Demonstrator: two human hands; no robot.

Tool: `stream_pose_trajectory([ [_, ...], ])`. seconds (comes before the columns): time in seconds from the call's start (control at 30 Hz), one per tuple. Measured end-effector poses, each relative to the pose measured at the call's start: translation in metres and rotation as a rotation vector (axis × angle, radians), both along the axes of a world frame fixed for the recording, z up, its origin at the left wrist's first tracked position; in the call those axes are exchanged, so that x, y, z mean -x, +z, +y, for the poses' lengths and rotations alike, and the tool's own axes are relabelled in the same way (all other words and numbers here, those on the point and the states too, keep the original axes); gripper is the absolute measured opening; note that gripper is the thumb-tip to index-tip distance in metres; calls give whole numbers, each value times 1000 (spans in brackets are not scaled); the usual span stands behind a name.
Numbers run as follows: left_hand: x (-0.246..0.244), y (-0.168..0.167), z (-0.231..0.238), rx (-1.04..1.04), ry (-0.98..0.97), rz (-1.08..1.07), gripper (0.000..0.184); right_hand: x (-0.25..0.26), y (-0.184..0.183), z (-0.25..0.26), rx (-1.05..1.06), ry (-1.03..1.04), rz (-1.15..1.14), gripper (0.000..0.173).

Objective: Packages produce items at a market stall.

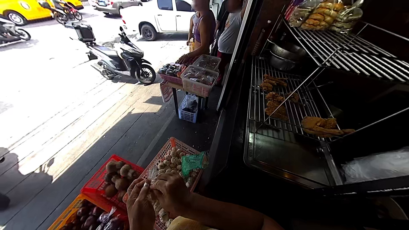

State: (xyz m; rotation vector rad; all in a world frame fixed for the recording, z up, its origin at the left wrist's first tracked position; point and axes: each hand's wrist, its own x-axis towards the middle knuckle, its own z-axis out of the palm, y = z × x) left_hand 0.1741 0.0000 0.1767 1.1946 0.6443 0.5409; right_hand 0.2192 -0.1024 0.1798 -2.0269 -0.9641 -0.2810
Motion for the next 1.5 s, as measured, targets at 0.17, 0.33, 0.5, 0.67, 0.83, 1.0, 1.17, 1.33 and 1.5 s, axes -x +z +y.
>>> stream_pose_trajectory([
  [0.17, 6, -3, -14, 19, 74, 7, 14, 5, -2, 0, 47, -12, 26, 8],
  [0.33, 8, -5, -20, -63, 112, 3, 12, 2, -6, 1, 40, -23, 8, 7],
  [0.5, 9, -7, -21, -112, 135, -17, 11, 6, -12, 1, 30, -58, -49, 14],
  [0.67, 11, -11, -22, -121, 133, 18, 12, 7, -20, 6, 19, -92, -100, 16],
  [0.83, 14, -13, -20, -120, 76, 31, 10, 1, -23, 6, -47, -92, -8, 8],
  [1.0, 24, -23, 1, -372, -73, 18, 7, 0, -19, 2, -42, -5, 248, 8],
  [1.17, 34, -29, 23, -845, -209, -13, 18, -7, -8, -4, 28, 68, 422, 15],
  [1.33, 37, -36, 34, -670, -335, -97, 11, -13, -10, -6, 69, 179, 447, 14],
  [1.5, 34, -37, 34, -176, -411, -194, 16, -13, -7, -5, 8, 267, 444, 12],
])
